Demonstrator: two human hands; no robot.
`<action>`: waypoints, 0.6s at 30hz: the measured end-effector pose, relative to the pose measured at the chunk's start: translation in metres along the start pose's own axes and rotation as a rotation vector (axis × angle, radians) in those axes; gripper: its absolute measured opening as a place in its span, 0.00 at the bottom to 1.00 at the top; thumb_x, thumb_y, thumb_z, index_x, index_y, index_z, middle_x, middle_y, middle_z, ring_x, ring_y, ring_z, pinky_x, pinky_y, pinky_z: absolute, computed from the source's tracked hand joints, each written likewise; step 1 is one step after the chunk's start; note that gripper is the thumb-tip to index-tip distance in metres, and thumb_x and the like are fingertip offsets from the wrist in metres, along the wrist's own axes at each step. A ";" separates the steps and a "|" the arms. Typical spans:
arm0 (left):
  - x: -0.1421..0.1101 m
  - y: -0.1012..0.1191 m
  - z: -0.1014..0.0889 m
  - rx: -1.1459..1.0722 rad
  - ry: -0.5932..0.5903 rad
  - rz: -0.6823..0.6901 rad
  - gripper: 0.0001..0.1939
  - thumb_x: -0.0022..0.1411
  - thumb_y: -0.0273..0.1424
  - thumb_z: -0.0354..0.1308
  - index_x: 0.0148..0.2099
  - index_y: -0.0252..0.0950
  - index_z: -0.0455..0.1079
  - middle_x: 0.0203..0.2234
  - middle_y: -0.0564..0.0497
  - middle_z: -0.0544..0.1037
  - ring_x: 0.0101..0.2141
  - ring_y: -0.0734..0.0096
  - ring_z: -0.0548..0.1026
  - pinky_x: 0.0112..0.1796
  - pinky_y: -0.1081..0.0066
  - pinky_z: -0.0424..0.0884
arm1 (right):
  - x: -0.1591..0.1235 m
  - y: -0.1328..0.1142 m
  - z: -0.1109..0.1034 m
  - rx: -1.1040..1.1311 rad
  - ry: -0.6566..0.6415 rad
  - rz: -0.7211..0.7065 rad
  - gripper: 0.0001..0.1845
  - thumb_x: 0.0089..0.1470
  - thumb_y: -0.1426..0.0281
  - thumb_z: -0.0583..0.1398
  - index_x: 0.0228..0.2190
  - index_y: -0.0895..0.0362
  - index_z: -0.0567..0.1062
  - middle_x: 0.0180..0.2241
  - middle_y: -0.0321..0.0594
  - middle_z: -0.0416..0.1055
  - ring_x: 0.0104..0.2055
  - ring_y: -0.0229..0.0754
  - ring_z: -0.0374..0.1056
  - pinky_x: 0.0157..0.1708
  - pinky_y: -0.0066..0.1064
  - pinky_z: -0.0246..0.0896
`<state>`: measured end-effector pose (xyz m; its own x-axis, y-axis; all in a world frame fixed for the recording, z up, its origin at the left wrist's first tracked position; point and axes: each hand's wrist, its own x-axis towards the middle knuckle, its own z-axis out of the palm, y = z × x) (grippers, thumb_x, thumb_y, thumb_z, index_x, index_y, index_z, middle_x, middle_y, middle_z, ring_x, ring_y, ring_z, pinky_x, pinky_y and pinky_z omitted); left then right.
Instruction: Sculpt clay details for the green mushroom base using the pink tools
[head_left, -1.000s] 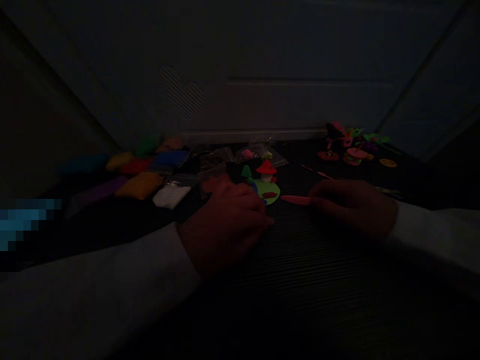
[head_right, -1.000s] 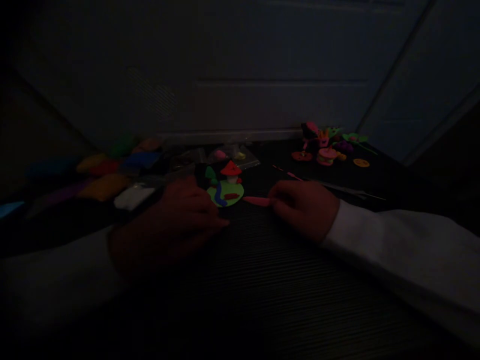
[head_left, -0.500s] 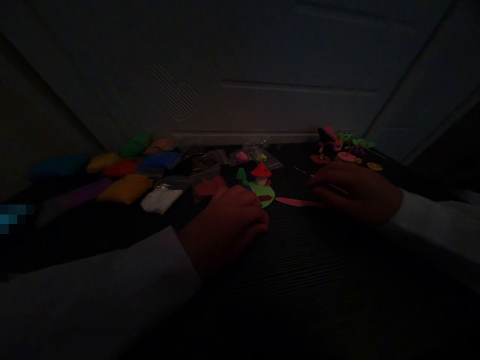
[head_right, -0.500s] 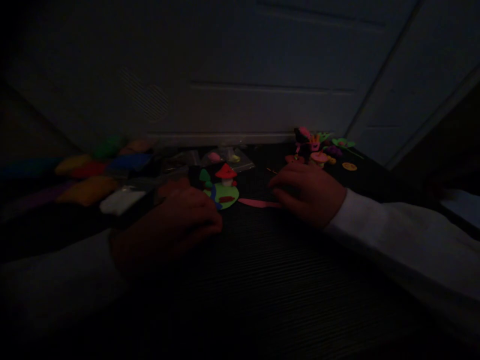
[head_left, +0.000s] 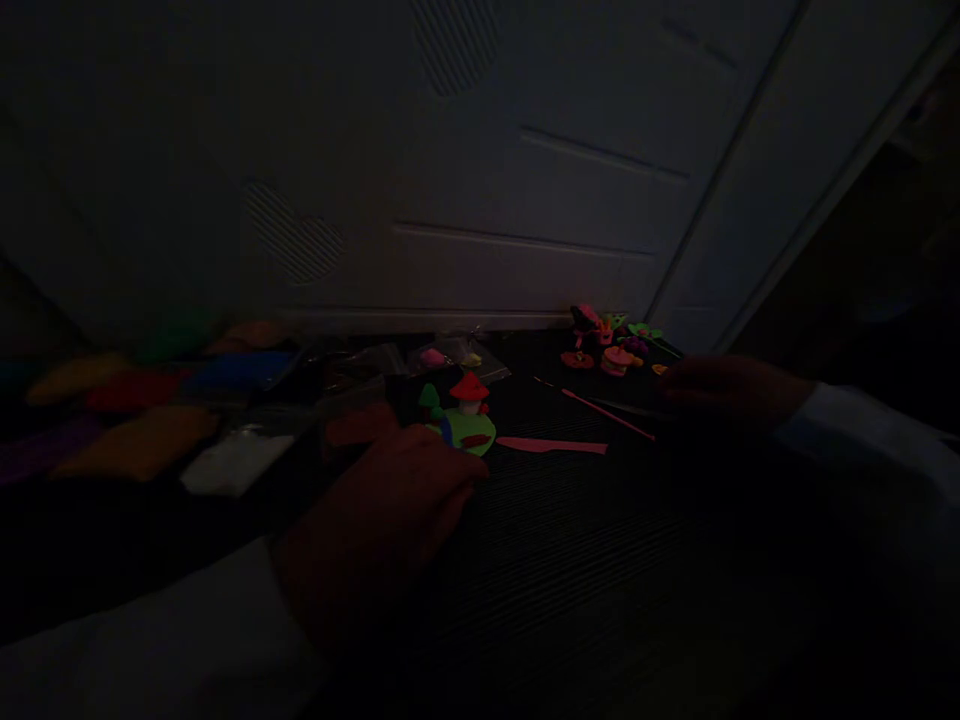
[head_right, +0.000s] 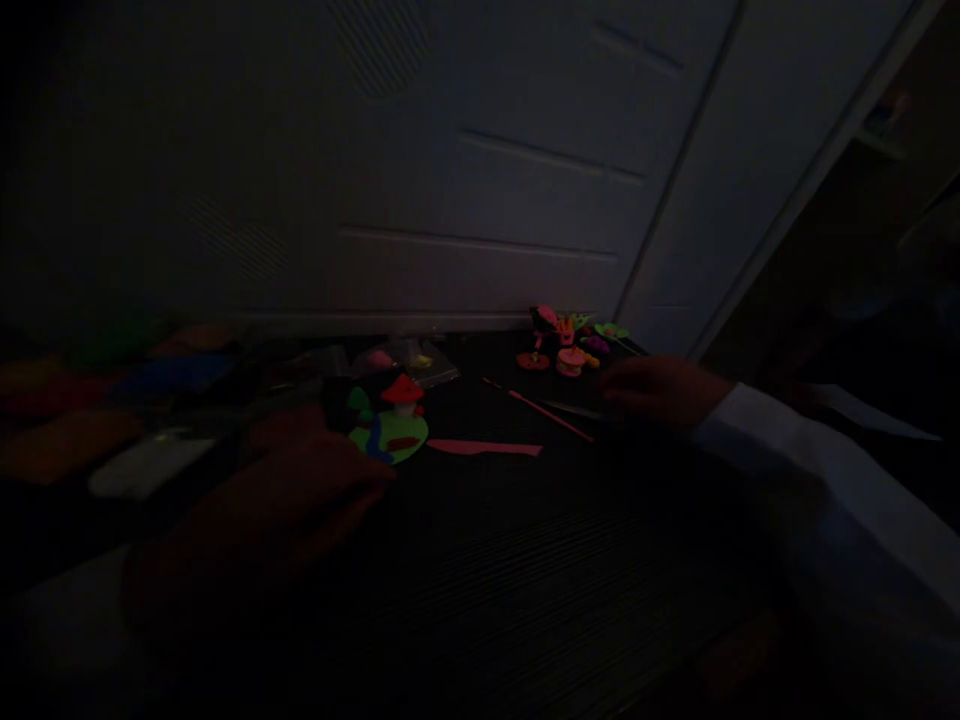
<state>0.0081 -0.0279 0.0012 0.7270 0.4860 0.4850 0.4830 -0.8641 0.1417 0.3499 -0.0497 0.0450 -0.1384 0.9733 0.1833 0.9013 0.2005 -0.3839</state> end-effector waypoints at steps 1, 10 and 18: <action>0.000 0.000 0.000 0.011 0.000 0.005 0.07 0.54 0.26 0.49 0.37 0.39 0.65 0.28 0.54 0.70 0.31 0.74 0.67 0.32 0.72 0.64 | 0.002 -0.005 0.005 -0.032 -0.079 -0.028 0.13 0.48 0.64 0.55 0.34 0.58 0.72 0.33 0.39 0.69 0.33 0.34 0.65 0.34 0.25 0.61; -0.009 -0.007 -0.002 0.009 -0.065 -0.007 0.08 0.55 0.28 0.48 0.38 0.39 0.65 0.32 0.53 0.71 0.34 0.72 0.68 0.36 0.70 0.65 | 0.028 -0.034 0.039 -0.464 -0.257 -0.059 0.11 0.48 0.69 0.50 0.31 0.57 0.71 0.30 0.40 0.67 0.30 0.36 0.62 0.28 0.26 0.54; -0.017 -0.008 -0.011 0.014 -0.039 -0.031 0.08 0.54 0.29 0.49 0.38 0.38 0.65 0.32 0.52 0.71 0.34 0.71 0.69 0.35 0.70 0.67 | 0.018 -0.028 0.042 -0.451 -0.067 -0.026 0.13 0.48 0.69 0.49 0.37 0.59 0.63 0.29 0.40 0.65 0.26 0.35 0.60 0.24 0.25 0.51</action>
<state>-0.0135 -0.0312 0.0015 0.7303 0.5172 0.4462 0.5119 -0.8469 0.1439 0.3049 -0.0332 0.0212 -0.1762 0.9766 0.1232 0.9838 0.1705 0.0557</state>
